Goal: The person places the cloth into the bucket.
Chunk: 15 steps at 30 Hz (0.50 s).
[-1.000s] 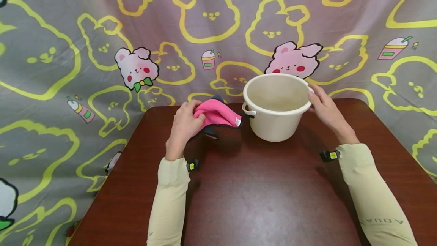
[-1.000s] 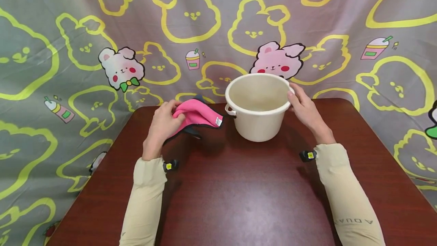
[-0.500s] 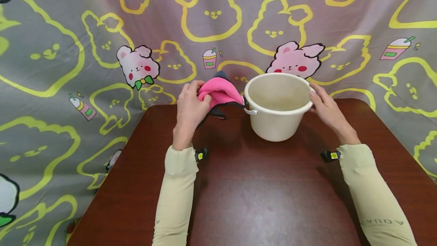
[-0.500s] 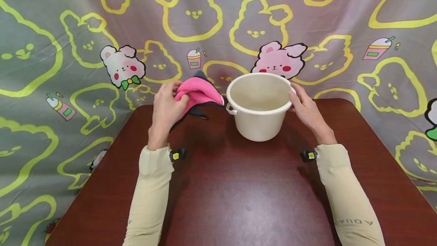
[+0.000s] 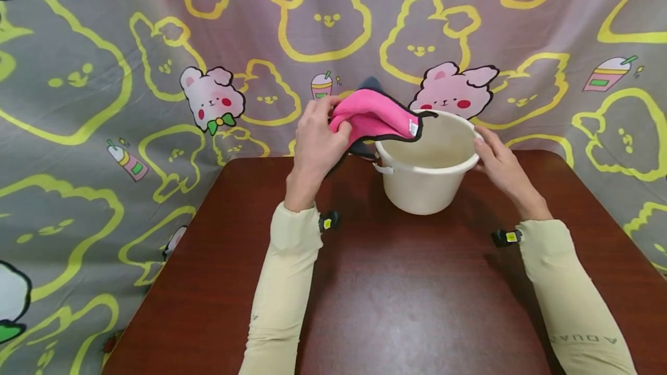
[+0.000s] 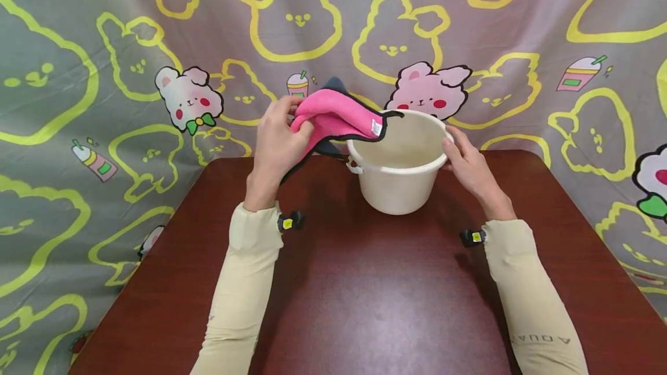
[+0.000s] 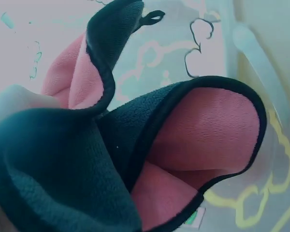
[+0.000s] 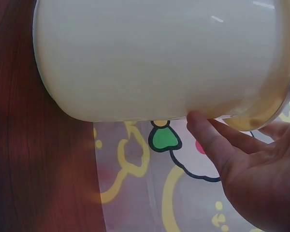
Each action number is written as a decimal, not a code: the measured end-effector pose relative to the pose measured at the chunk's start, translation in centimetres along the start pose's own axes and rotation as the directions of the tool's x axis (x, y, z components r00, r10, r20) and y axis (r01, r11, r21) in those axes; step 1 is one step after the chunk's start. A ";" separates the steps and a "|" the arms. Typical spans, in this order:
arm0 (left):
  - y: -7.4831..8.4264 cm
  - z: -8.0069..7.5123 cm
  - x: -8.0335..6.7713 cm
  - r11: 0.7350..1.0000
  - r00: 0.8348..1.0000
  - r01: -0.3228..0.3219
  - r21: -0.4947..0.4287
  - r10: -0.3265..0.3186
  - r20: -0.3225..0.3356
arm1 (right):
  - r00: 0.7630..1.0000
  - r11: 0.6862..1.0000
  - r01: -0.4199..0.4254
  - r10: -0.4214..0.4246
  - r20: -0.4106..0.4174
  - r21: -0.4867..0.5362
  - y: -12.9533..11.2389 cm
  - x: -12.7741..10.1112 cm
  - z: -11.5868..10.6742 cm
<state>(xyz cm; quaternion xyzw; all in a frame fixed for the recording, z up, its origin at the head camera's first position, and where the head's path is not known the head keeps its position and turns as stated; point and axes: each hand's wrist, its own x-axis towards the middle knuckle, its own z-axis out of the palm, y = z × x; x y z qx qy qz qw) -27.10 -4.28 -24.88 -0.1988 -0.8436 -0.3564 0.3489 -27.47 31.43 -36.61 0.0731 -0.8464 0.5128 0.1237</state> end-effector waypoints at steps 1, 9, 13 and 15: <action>0.3 0.1 0.2 1.000 1.000 -0.017 -0.017 0.017 -0.004 | 1.000 1.000 0.003 -0.003 -0.003 0.007 0.0 0.0 0.0; 2.3 1.3 1.4 0.986 0.992 -0.123 -0.114 0.121 -0.026 | 1.000 1.000 -0.009 0.009 0.011 -0.009 0.3 0.2 0.0; 3.2 2.6 1.9 0.974 0.986 -0.164 -0.156 0.164 -0.012 | 1.000 1.000 -0.008 0.008 0.008 0.008 0.2 0.1 0.0; 3.5 3.4 2.0 0.970 0.984 -0.174 -0.171 0.179 0.014 | 1.000 1.000 -0.005 0.005 0.010 0.020 0.1 0.0 0.0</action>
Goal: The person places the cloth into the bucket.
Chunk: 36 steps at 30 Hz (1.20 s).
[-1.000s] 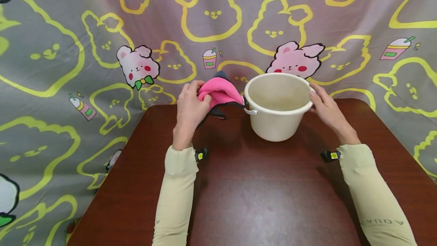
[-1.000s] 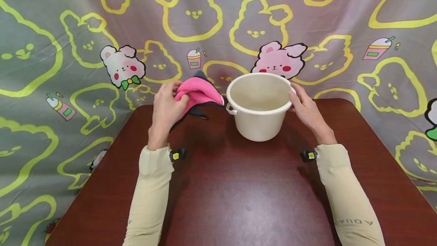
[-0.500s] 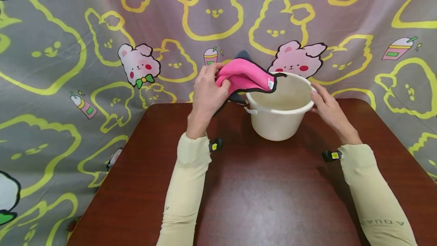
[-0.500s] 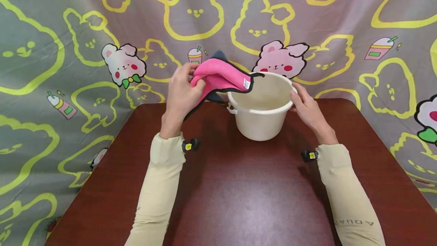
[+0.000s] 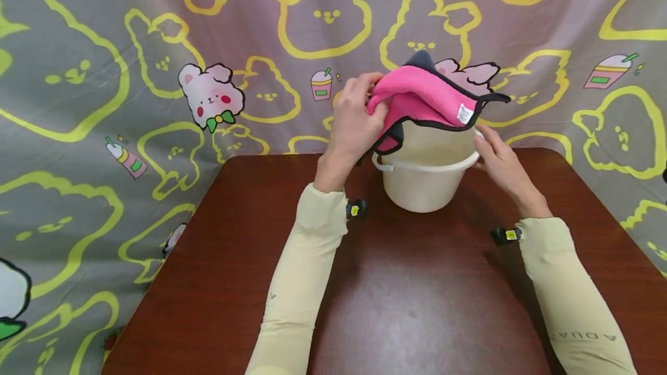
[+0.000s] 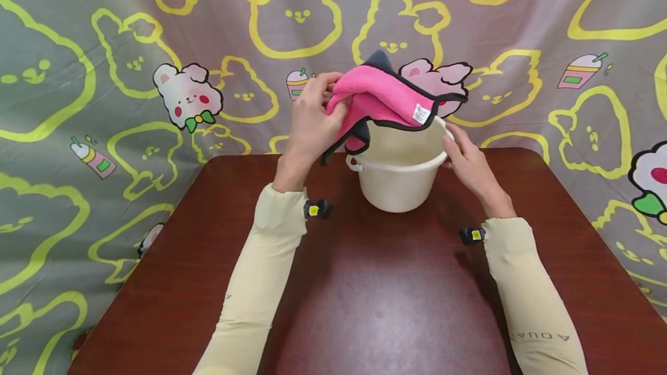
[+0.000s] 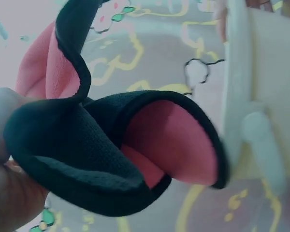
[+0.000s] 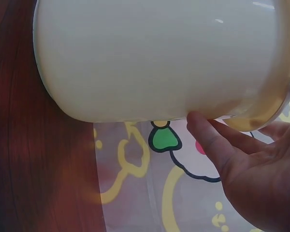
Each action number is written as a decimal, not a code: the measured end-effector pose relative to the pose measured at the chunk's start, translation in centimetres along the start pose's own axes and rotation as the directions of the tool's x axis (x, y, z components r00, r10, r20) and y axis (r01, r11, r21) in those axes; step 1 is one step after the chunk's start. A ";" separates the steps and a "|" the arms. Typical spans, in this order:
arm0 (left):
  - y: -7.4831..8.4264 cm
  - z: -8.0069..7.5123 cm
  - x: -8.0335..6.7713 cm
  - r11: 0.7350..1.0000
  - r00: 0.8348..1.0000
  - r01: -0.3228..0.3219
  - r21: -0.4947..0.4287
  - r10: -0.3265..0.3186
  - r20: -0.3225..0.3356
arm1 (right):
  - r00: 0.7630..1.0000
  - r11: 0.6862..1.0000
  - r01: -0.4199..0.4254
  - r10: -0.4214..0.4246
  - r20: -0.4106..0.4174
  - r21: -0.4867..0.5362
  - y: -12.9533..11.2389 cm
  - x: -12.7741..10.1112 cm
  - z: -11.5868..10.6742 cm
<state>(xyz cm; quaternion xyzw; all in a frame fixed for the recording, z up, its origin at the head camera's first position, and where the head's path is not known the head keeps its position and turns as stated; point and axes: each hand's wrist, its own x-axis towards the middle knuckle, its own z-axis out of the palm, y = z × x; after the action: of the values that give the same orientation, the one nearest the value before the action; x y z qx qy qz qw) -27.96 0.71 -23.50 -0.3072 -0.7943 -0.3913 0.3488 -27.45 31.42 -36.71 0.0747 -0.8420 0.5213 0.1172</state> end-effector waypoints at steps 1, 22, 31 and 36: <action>0.0 0.5 0.0 1.000 1.000 -0.002 -0.008 0.002 0.016 | 1.000 1.000 0.000 0.000 0.004 0.005 -0.1 -0.1 0.0; -2.6 5.4 -2.4 0.980 0.943 0.171 0.103 -0.193 0.269 | 1.000 0.999 -0.003 0.002 -0.017 -0.047 -0.1 -0.2 0.3; -3.9 3.2 -3.1 0.970 0.915 0.180 0.166 -0.227 0.333 | 1.000 0.998 0.003 -0.001 0.031 -0.062 -0.1 0.1 0.0; -5.6 1.7 -4.2 0.975 0.916 0.128 0.181 -0.186 0.355 | 0.998 0.997 0.012 -0.006 0.070 -0.078 0.2 -0.1 -0.8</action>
<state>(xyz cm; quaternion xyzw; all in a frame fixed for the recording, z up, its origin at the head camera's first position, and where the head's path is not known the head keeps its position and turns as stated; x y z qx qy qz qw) -30.39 -1.60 -29.83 -0.2828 -0.8955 -0.2907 0.1831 -27.31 32.25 -36.55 0.0920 -0.8650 0.4845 0.0930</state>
